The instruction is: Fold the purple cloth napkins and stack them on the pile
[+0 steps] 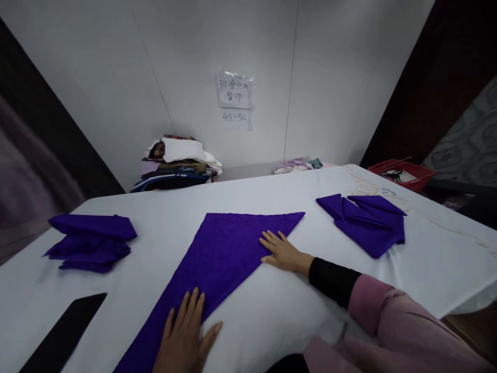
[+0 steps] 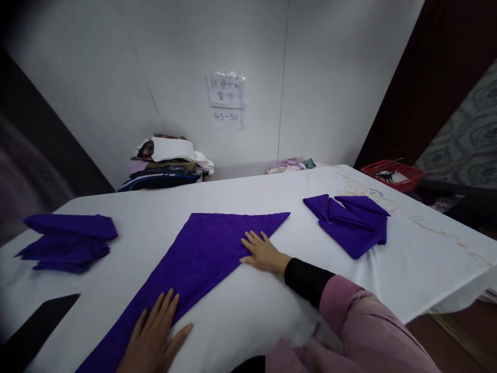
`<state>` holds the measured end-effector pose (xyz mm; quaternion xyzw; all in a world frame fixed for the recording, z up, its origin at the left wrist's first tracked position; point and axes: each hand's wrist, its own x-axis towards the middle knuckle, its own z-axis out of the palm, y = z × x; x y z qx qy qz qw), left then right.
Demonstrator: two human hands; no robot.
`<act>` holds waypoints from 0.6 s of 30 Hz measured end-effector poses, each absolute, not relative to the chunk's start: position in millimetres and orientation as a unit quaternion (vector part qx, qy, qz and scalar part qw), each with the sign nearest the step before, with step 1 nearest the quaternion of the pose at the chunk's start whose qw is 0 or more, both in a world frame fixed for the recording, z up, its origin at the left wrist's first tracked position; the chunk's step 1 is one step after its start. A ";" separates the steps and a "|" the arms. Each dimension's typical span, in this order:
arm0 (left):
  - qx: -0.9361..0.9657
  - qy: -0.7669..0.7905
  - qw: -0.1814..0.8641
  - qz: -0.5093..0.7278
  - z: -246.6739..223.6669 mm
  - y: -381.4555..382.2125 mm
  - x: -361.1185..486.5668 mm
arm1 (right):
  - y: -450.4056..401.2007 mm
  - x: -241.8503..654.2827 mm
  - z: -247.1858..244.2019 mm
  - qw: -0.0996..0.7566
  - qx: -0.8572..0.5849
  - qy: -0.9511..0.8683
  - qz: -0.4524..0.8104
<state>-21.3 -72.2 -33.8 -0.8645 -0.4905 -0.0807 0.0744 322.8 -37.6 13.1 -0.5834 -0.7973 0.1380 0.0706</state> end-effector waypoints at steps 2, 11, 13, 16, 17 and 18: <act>-0.867 -0.486 0.078 -0.079 -34.6 -71.9 -23.1 | -35.8 342.2 11.1 0.067 -0.615 -0.775 0.129; -0.872 -0.482 0.063 -0.061 -38.6 -69.3 -27.5 | -27.3 402.7 3.2 0.057 -0.728 -0.677 0.094; -0.870 -0.485 0.064 -0.061 -39.3 -69.2 -27.4 | -24.6 413.2 2.8 0.055 -0.744 -0.660 0.091; -0.867 -0.490 0.064 -0.062 -38.6 -69.8 -27.1 | -20.3 427.6 1.1 0.046 -0.756 -0.647 0.082; -0.869 -0.488 0.061 -0.060 -37.9 -70.0 -27.0 | -19.2 431.7 0.2 0.043 -0.761 -0.643 0.078; -0.870 -0.487 0.058 -0.057 -37.1 -70.3 -26.8 | -18.2 435.3 -0.7 0.042 -0.765 -0.638 0.074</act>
